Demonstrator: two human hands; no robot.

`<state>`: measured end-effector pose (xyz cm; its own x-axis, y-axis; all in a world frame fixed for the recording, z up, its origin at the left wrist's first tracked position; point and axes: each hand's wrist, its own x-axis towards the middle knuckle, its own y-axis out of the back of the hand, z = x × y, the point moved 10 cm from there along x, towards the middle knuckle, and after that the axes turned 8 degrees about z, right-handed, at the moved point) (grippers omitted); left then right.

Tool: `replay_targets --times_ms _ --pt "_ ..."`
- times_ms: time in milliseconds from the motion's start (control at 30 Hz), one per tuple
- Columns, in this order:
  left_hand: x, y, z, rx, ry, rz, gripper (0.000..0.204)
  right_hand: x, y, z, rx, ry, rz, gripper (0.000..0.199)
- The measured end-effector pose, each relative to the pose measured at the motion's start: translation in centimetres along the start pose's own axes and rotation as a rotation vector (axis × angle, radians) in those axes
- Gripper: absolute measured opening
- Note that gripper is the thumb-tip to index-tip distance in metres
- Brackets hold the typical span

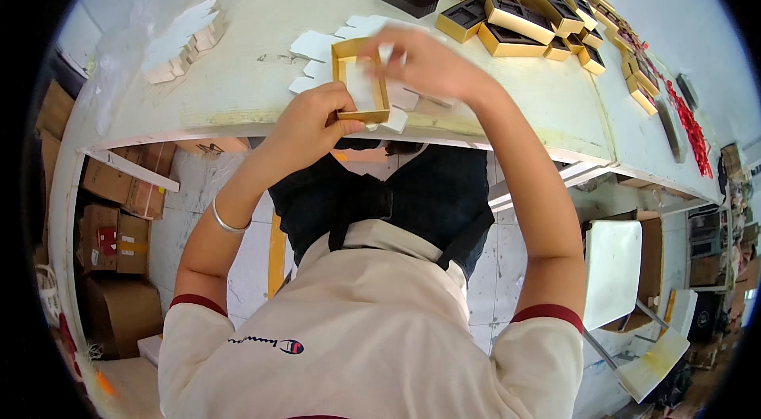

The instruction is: The person folds flat cardboard pieces into small rectangular boxes and inserts dark foam inserts into each box. The person places the completed boxes on the table to the right.

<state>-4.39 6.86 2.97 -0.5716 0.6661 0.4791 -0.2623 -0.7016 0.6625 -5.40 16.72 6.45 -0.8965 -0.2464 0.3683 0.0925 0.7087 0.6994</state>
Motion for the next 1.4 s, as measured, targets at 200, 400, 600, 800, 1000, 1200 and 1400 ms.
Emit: replay_targets --times_ms 200,400,600,800,1000,1200,1400 --pt "0.3 0.4 1.2 0.183 -0.05 0.01 0.032 6.0 -2.8 4.5 -0.61 -0.155 -0.243 0.022" --pt "-0.6 1.3 3.3 0.488 -0.214 0.213 0.042 7.1 -4.3 3.3 -0.843 -0.154 -0.237 0.02" --pt "-0.8 2.0 2.7 0.434 -0.171 0.315 0.034 6.0 -4.0 5.5 -0.68 -0.367 -0.381 0.021" --pt "-0.1 5.1 1.9 0.245 -0.13 0.373 0.051 5.1 -2.6 6.2 -0.369 -0.406 -0.31 0.03" --pt "2.9 4.7 -3.0 -0.288 0.029 0.048 0.066 8.1 11.8 3.8 -0.672 -0.132 0.445 0.039" --pt "2.2 0.8 -5.8 -0.373 0.103 -0.101 0.069 11.3 9.8 8.3 -1.057 -0.152 0.213 0.029" --pt "-0.3 1.3 -3.0 -0.154 0.089 -0.035 0.076 13.5 12.1 11.1 -0.849 -0.114 0.293 0.015"
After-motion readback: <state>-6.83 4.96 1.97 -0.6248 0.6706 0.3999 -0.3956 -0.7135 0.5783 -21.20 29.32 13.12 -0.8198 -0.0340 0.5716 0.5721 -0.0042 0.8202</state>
